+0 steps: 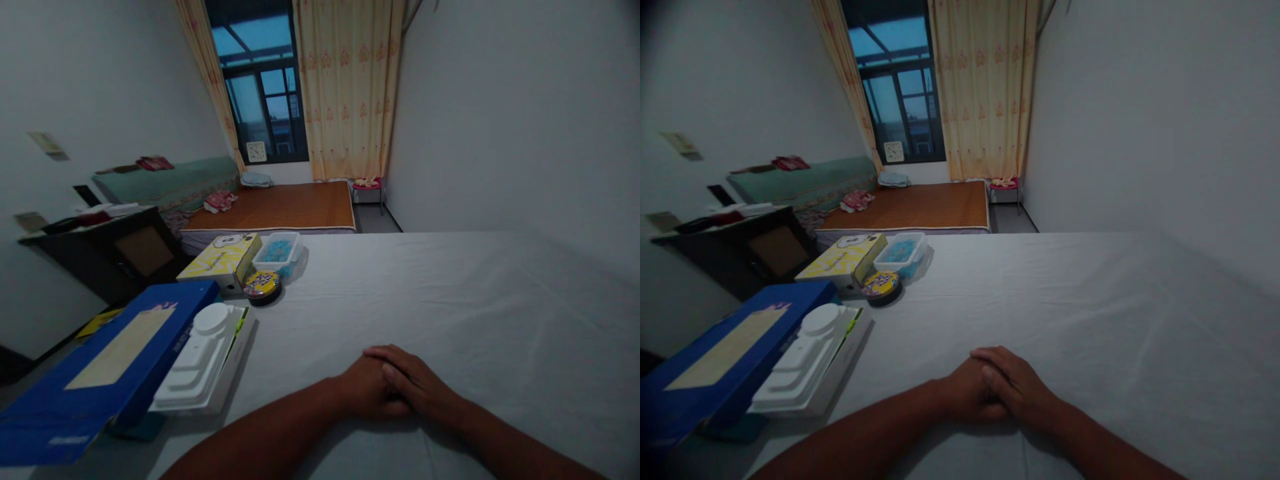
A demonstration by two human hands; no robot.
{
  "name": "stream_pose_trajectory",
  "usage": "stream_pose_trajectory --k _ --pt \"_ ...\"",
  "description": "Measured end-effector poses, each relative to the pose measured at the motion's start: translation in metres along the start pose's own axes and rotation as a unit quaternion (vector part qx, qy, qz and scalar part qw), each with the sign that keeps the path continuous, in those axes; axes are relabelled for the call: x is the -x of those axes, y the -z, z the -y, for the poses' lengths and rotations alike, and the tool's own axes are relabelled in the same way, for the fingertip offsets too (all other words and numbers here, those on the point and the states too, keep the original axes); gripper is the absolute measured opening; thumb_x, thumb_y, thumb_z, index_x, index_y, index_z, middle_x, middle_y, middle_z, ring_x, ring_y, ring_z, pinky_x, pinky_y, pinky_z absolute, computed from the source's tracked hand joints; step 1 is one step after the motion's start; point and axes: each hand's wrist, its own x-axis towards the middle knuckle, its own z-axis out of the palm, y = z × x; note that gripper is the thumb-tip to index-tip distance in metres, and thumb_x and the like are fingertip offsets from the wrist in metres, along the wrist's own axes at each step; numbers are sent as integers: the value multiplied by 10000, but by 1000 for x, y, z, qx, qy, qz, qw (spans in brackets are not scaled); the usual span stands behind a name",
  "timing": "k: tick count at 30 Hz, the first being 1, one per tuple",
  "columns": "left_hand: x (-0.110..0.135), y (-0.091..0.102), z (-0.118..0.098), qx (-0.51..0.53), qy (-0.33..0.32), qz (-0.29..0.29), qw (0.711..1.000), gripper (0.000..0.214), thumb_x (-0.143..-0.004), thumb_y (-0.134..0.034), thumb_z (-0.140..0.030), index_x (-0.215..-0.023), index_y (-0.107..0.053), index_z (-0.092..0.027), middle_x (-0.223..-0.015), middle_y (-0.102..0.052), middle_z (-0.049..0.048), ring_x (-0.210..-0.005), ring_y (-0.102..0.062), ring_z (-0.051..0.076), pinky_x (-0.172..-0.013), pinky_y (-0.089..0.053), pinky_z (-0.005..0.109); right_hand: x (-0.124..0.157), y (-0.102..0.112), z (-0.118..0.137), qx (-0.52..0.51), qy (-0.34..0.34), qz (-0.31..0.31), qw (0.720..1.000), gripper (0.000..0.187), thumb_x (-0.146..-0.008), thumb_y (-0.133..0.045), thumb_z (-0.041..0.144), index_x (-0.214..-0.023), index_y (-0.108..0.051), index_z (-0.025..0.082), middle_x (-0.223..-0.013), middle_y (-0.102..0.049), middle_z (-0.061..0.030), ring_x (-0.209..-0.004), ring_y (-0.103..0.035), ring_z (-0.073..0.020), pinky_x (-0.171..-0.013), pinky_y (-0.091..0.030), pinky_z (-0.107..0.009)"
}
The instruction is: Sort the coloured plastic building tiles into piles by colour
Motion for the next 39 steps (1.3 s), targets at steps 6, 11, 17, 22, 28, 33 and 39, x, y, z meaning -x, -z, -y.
stream_pose_trajectory --k 6,11,17,22,28,33,39 --pt "1 -3 4 -12 -15 7 1000 236 -801 -647 -253 -1020 -698 -182 -1100 -726 64 -1064 -633 234 -927 -482 333 0 -2 -2 2 -4 3 1000 454 -988 -387 493 -1314 -601 262 -1287 -620 -104 -1204 -564 -265 -1066 -415 -481" --pt "2 -6 7 -40 -32 17 999 249 -834 -629 -272 -1041 -698 -151 -1109 -726 81 -1059 -642 233 -923 -491 331 2 -1 -1 16 -17 12 1000 465 -988 -376 499 -1317 -601 260 -1311 -609 -104 -1228 -549 -268 -1084 -397 -492" --pt "0 -7 9 -59 -65 5 996 289 -865 -607 -298 -1058 -698 -104 -1081 -732 111 -1037 -654 236 -905 -499 320 3 1 0 16 -29 13 999 473 -980 -383 511 -1318 -604 265 -1325 -601 -101 -1237 -544 -274 -1097 -383 -497" --pt "-1 -4 6 -72 -62 9 995 283 -865 -604 -287 -1061 -702 -109 -1107 -732 106 -1051 -650 232 -913 -485 302 2 -1 -2 14 -31 8 999 478 -969 -398 524 -1307 -616 265 -1309 -614 -102 -1226 -553 -278 -1094 -388 -499" --pt "-2 -6 9 -90 -66 16 994 282 -861 -614 -308 -1043 -718 -118 -1091 -740 91 -1040 -656 221 -924 -478 280 2 1 -3 17 -31 8 999 488 -962 -403 534 -1299 -627 261 -1310 -619 -102 -1227 -557 -281 -1100 -381 -504" --pt "-5 -14 15 -103 -85 -7 991 263 -871 -613 -310 -1009 -734 -121 -1059 -753 100 -1013 -668 233 -907 -482 294 0 2 -4 -9 -49 -2 999 514 -948 -416 571 -1275 -648 248 -1314 -626 -103 -1247 -546 -292 -1125 -347 -521" --pt "-7 12 -1 -61 -51 -26 997 291 -935 -536 -360 -901 -741 -156 -966 -765 82 -900 -684 196 -762 -475 263 -8 4 -16 -109 -129 -73 983 670 -890 -382 708 -1171 -696 187 -1237 -673 -139 -1193 -592 -316 -1088 -399 -513"
